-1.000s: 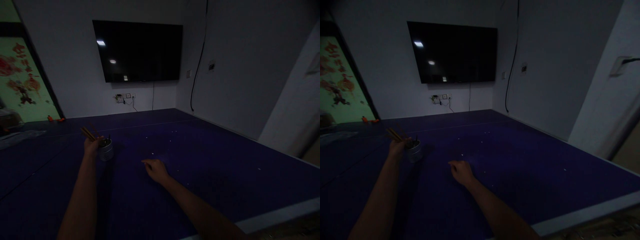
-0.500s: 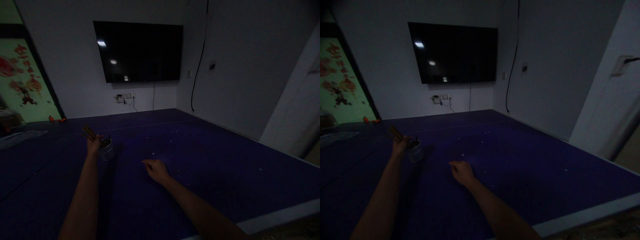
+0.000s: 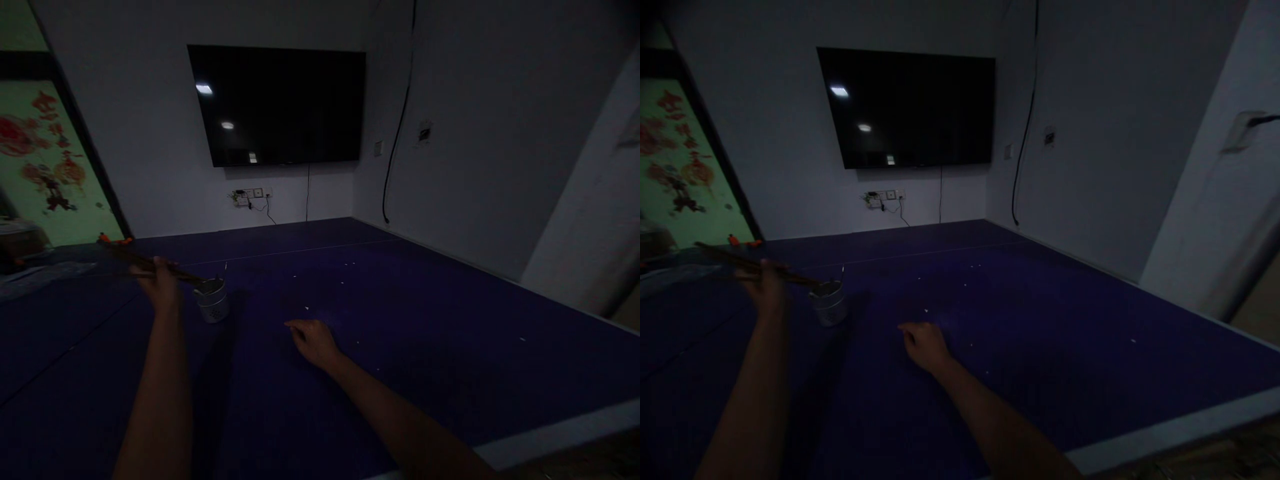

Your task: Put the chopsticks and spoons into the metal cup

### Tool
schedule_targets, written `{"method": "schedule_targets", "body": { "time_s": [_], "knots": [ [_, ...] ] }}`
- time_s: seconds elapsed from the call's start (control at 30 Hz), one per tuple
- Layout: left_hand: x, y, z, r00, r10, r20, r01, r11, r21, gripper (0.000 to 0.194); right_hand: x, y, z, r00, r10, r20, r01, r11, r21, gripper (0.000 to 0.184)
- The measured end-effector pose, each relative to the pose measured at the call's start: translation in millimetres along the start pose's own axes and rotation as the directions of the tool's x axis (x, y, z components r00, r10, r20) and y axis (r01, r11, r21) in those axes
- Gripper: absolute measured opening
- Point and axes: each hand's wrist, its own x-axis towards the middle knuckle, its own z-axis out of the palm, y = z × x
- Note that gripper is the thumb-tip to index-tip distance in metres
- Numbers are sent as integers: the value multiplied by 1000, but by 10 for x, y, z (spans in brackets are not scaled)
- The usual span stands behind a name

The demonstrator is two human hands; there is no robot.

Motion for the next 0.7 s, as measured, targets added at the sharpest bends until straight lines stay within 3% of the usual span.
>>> {"method": "schedule_targets", "body": {
  "time_s": [0.27, 0.33, 0.4, 0.5, 0.7],
  "knots": [
    [178, 371, -63, 986, 109, -124, -113, 993, -26, 18, -3, 22, 8, 1000, 5, -2, -5, 1000, -5, 32],
    [192, 465, -122, 990, 112, -82, -112, 994, 5, 18, -7, 38, 7, 1000, -1, -4, 1, 1000, 3, 32],
    [183, 516, -201, 998, 54, 25, -57, 989, 135, 15, -11, 53, 6, 1000, -5, -4, 5, 1000, 6, 31],
    [134, 466, -307, 990, -104, 92, 65, 933, 354, 15, -11, 63, 9, 1000, 0, -4, 0, 1000, 2, 31],
    [28, 110, -403, 982, -156, -109, 189, 855, 483, 31, -4, 43, 27, 1000, -3, 2, 3, 1000, 8, 32]
  ]
}}
